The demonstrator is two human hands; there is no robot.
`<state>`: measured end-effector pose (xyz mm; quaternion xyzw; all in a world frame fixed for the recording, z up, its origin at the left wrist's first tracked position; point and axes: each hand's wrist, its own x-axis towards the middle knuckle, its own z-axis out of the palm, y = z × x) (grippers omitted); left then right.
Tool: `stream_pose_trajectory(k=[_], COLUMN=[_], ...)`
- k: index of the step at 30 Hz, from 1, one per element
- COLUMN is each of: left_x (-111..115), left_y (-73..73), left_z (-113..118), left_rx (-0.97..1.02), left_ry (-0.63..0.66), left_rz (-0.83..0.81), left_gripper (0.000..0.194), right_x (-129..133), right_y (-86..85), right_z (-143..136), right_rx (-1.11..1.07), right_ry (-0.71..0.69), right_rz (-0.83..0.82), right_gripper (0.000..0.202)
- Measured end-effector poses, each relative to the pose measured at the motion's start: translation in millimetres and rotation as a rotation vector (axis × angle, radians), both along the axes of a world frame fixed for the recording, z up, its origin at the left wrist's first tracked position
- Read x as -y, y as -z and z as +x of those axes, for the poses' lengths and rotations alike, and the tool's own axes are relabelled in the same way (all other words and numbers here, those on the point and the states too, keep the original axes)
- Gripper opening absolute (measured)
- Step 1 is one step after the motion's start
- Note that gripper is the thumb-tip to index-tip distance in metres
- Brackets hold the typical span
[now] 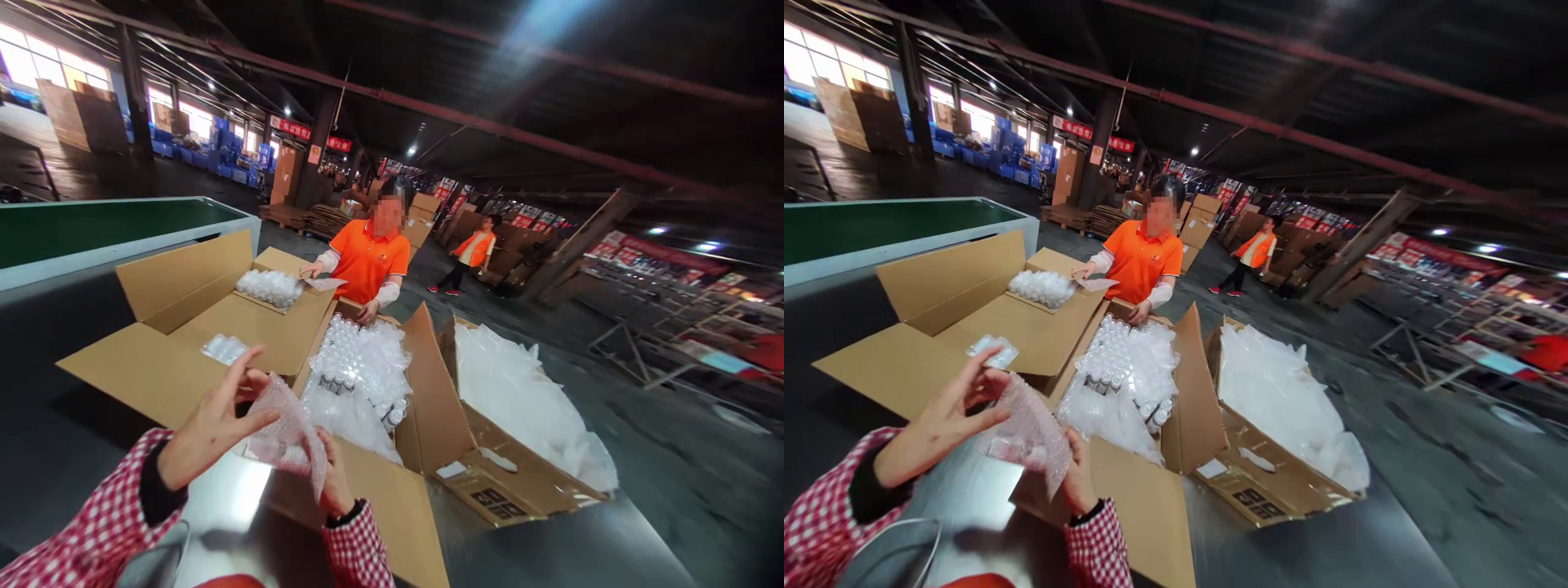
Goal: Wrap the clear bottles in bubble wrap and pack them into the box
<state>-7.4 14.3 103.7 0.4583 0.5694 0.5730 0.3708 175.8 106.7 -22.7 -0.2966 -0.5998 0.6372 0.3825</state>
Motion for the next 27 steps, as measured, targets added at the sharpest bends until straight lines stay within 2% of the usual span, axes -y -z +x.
stream_pose_trajectory(k=[1,2,5,6,7,9,11,13,15,16,17,19,21,23,25,27], left_x=[4,7,11,12,13,16,19,20,20,19,18,15,10,2,-9,-23], left_y=[4.4,11.0,39.9,50.4,60.3,76.2,85.0,86.5,81.5,76.7,70.7,56.2,42.1,34.2,36.1,46.4], left_z=[-7,-12,-18,-17,-13,-5,4,7,1,-6,-13,-27,-31,-20,-2,11], left_rx=[-0.027,-0.01,0.234,0.316,0.383,0.504,0.638,0.782,0.848,0.815,0.734,0.429,0.003,-0.451,-0.866,-1.174], left_ry=[-0.005,0.055,0.411,0.479,0.487,0.394,0.329,0.364,0.419,0.438,0.451,0.487,0.499,0.451,0.371,0.307], left_rz=[-0.02,-0.051,-0.131,-0.149,-0.177,-0.26,-0.353,-0.434,-0.416,-0.366,-0.298,-0.212,-0.218,-0.232,-0.26,-0.273], left_gripper=[0.084,0.088,0.071,0.062,0.053,0.037,0.031,0.028,0.025,0.023,0.024,0.036,0.057,0.082,0.093,0.076], right_x=[0,2,9,12,14,16,12,5,0,-2,-2,-3,-6,-14,-25,-38], right_y=[-2.4,-6.4,-22.2,-26.5,-29.7,-32.3,-32.1,-32.2,-34.0,-35.2,-36.4,-37.6,-36.0,-31.3,-25.9,-24.0], right_z=[2,4,10,12,15,23,33,40,41,40,36,25,10,-8,-26,-42], right_rx=[-0.019,-0.025,-0.001,0.006,0.005,-0.006,0.007,0.052,0.075,0.075,0.071,0.072,0.093,0.137,0.191,0.222], right_ry=[0.01,0.012,-0.052,-0.094,-0.141,-0.26,-0.41,-0.516,-0.498,-0.449,-0.401,-0.35,-0.347,-0.326,-0.251,-0.155], right_rz=[-0.032,-0.047,-0.054,-0.07,-0.094,-0.137,-0.093,0.018,0.074,0.052,-0.003,-0.125,-0.215,-0.255,-0.278,-0.289], right_gripper=[0.027,0.027,0.03,0.032,0.035,0.042,0.049,0.047,0.037,0.033,0.031,0.031,0.035,0.04,0.045,0.048])
